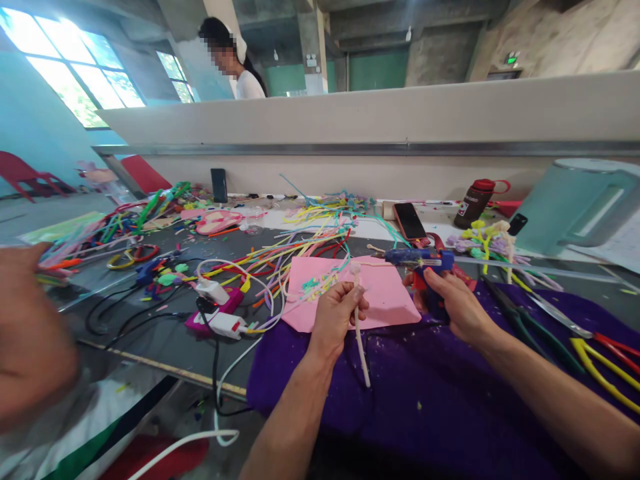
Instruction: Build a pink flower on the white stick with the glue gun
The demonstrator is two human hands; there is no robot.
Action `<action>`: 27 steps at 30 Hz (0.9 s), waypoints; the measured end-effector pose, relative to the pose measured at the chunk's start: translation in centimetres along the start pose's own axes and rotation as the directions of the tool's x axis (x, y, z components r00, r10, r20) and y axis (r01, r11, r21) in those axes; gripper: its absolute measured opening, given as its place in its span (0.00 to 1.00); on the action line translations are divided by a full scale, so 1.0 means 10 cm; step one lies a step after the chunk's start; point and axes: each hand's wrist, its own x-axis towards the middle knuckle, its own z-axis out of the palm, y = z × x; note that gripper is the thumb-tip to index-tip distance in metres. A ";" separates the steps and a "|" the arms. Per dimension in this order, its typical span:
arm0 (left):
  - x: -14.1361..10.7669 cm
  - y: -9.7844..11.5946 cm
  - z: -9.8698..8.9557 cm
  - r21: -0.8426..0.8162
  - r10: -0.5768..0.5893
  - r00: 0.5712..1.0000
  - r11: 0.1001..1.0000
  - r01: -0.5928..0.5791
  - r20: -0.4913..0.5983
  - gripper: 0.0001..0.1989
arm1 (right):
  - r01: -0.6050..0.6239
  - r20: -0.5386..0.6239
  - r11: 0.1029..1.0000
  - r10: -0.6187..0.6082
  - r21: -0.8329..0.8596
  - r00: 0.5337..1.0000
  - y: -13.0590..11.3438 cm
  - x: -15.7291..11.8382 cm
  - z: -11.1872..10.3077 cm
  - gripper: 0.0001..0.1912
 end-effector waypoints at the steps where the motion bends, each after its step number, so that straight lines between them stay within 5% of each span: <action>1: 0.00 0.00 0.00 -0.009 -0.003 1.000 1.000 0.003 0.009 0.12 | -0.056 -0.033 0.998 0.057 0.032 0.998 0.05 0.05 -0.03 0.17; 4: 0.00 0.01 0.01 -0.028 -0.025 0.999 0.999 0.025 0.030 0.12 | -0.188 -0.031 0.980 0.190 0.071 0.981 0.25 0.20 -0.11 0.17; 13: 0.01 0.01 0.03 -0.020 -0.055 0.997 0.998 0.056 0.056 0.11 | -0.195 -0.001 0.946 0.202 -0.259 0.979 0.52 0.37 -0.26 0.13; 15: 0.00 0.00 0.03 -0.034 -0.067 0.995 0.997 0.070 0.080 0.11 | -0.130 -0.034 0.855 0.131 -0.503 0.991 0.47 0.37 -0.29 0.13; 17: 0.01 -0.01 0.04 -0.056 -0.086 0.989 0.994 0.093 0.118 0.12 | -0.035 -0.042 0.660 0.005 -0.750 0.999 0.38 0.33 -0.30 0.13; 20: 0.01 -0.03 0.05 -0.080 -0.143 0.974 0.984 0.159 0.177 0.12 | 0.066 -0.024 0.435 -0.196 -0.898 0.980 0.21 0.23 -0.27 0.11; 24: 0.01 -0.04 0.08 -0.076 -0.234 0.941 0.963 0.259 0.243 0.13 | 0.372 0.186 0.635 -0.342 -0.677 0.921 0.04 0.06 -0.09 0.09; 27: 0.00 -0.05 0.10 -0.058 -0.242 0.929 0.962 0.268 0.280 0.13 | 0.489 0.248 0.664 -0.428 -0.566 0.869 0.02 -0.03 0.03 0.08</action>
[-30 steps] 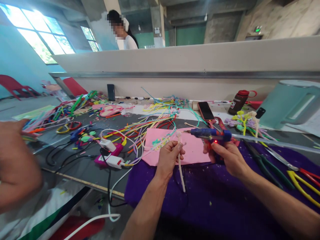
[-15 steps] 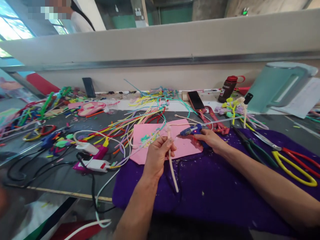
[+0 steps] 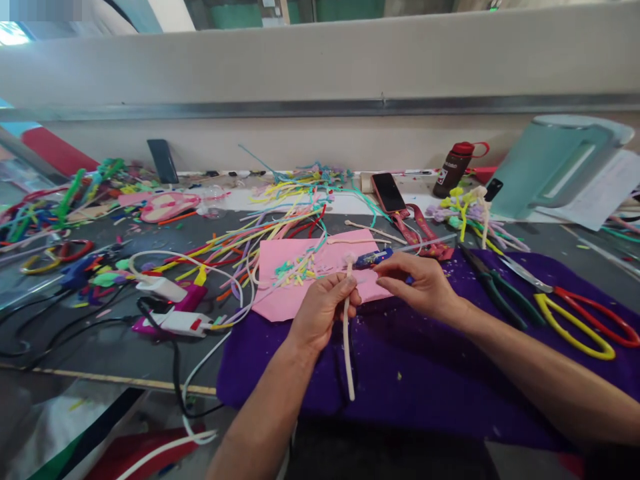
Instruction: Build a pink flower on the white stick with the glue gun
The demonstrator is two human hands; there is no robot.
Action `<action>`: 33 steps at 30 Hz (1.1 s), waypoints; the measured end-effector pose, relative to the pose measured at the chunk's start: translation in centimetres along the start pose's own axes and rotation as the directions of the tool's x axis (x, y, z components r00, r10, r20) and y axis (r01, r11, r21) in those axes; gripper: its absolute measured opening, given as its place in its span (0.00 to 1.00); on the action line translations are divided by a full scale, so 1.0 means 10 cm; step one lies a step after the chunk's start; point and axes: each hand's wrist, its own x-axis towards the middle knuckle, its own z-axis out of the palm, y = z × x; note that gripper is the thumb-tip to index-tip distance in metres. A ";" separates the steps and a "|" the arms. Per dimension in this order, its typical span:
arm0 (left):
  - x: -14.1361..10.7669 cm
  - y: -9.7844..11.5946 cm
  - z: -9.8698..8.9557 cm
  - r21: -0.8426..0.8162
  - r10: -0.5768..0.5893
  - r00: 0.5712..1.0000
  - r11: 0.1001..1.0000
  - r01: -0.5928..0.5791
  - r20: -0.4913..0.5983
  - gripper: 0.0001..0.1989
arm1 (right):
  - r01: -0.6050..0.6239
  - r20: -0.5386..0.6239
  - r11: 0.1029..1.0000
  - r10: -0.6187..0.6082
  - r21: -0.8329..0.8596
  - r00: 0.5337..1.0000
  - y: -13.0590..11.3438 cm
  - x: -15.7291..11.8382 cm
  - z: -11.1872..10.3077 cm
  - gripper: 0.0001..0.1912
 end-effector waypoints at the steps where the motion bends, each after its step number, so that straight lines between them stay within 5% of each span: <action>1: 0.00 0.00 0.01 0.010 -0.001 1.000 1.000 0.001 0.007 0.14 | 0.032 0.003 0.999 -0.032 0.013 0.999 -0.01 -0.01 0.02 0.09; 9: 0.01 -0.05 0.02 0.058 -0.018 0.999 0.998 0.015 0.051 0.13 | 0.238 0.055 0.969 -0.235 -0.072 0.971 0.00 -0.04 0.06 0.06; 19: 0.01 -0.04 0.02 0.036 -0.087 0.993 0.996 0.084 0.080 0.14 | 0.293 0.026 0.945 -0.292 -0.149 0.956 0.04 -0.05 0.09 0.05; 27: -0.01 -0.03 0.04 0.088 -0.057 0.997 0.995 0.053 0.046 0.14 | 0.182 0.091 0.974 -0.170 -0.137 0.981 0.00 -0.05 0.06 0.04; 33: -0.04 -0.04 0.08 0.294 0.042 0.999 0.955 -0.034 -0.020 0.12 | 0.046 0.122 0.997 -0.039 -0.060 0.992 -0.03 0.05 -0.19 0.05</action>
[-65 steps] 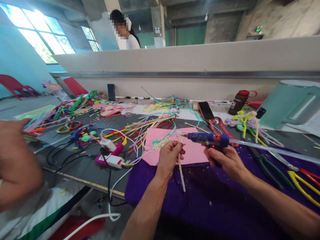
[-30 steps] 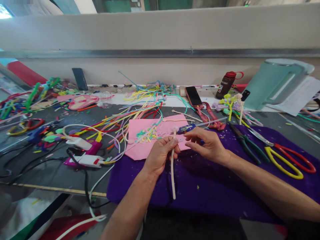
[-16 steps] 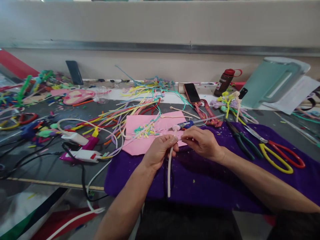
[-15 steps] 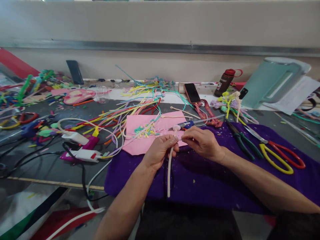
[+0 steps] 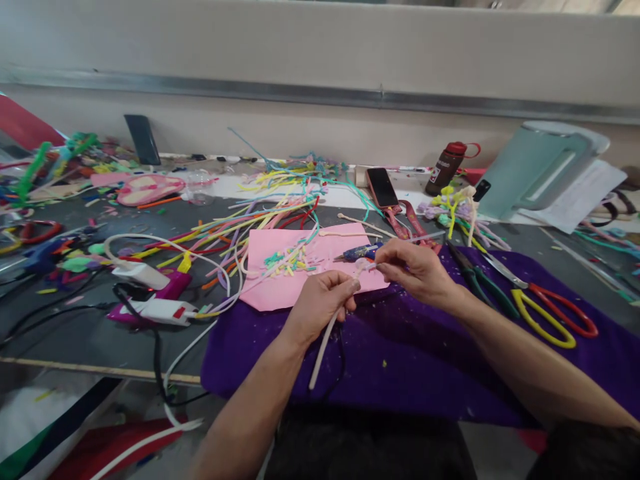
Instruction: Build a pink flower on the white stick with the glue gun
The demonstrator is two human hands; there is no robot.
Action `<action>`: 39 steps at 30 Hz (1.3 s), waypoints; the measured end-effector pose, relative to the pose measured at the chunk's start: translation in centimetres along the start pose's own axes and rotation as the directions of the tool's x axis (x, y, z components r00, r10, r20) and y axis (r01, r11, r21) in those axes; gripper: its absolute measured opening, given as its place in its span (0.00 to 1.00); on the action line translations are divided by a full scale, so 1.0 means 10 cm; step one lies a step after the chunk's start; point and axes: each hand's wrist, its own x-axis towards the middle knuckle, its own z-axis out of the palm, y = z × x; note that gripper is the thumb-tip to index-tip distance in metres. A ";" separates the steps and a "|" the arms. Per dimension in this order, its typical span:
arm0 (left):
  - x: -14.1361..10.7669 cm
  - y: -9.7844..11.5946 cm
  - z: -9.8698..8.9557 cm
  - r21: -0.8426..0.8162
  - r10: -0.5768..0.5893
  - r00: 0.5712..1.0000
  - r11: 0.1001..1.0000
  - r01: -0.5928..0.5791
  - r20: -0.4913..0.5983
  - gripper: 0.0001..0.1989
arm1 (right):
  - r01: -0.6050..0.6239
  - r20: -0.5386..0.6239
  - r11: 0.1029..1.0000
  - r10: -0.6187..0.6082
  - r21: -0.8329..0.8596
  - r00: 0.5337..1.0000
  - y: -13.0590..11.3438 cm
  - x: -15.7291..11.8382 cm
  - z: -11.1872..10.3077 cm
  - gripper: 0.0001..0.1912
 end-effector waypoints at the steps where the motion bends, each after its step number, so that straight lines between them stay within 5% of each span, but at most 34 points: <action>1: 0.00 0.00 0.00 0.027 -0.003 1.000 1.000 0.003 0.002 0.12 | -0.006 0.025 1.000 0.006 -0.005 1.000 0.00 0.01 -0.05 0.05; 11: -0.02 -0.01 0.01 0.201 -0.034 0.999 0.979 0.034 -0.006 0.12 | 0.113 0.169 0.987 -0.093 -0.113 0.981 0.05 0.04 -0.19 0.05; 39: -0.01 -0.07 0.00 0.307 0.015 0.999 0.951 -0.025 0.034 0.13 | 0.187 0.213 0.952 -0.135 -0.244 0.968 0.06 0.01 -0.08 0.08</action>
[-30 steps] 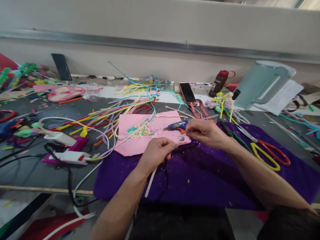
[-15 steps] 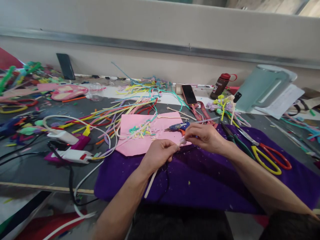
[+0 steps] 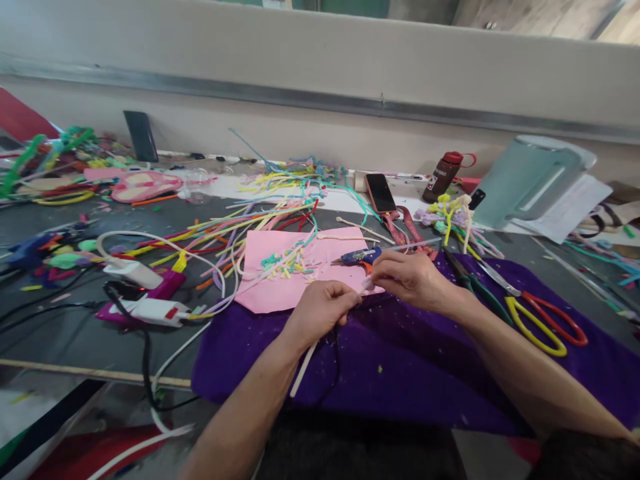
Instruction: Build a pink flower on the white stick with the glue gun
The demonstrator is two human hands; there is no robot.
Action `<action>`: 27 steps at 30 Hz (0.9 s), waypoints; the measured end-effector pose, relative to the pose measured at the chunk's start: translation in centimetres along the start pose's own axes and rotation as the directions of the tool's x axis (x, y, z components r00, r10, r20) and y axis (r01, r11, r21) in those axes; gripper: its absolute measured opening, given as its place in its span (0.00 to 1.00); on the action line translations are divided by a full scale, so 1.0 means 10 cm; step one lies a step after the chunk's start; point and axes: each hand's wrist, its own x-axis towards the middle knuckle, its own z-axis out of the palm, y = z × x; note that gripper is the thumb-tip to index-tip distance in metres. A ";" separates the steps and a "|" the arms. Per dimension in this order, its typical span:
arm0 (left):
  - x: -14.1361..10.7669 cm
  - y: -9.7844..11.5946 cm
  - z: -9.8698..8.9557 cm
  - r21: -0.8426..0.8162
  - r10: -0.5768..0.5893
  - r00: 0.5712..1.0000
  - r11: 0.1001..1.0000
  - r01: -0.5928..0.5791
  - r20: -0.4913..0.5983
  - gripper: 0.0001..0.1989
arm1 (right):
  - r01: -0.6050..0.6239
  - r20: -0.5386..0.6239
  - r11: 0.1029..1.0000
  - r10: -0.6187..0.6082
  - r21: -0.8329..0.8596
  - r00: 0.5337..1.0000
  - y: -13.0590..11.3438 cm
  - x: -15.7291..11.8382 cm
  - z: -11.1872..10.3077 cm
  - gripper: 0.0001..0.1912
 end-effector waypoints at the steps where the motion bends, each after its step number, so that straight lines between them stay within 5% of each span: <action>1: 0.00 0.00 0.00 0.003 0.001 1.000 1.000 -0.001 0.004 0.13 | 0.001 -0.003 1.000 -0.001 -0.002 1.000 0.00 0.00 0.00 0.08; 20: -0.01 0.01 -0.01 -0.024 0.002 1.000 1.000 -0.002 -0.009 0.14 | 0.016 -0.003 0.999 -0.016 -0.029 1.000 0.01 -0.01 0.06 0.08; 27: 0.01 0.01 -0.03 -0.161 -0.057 0.998 0.986 0.050 -0.039 0.14 | -0.019 -0.194 0.999 0.026 0.036 0.981 0.01 -0.03 -0.07 0.10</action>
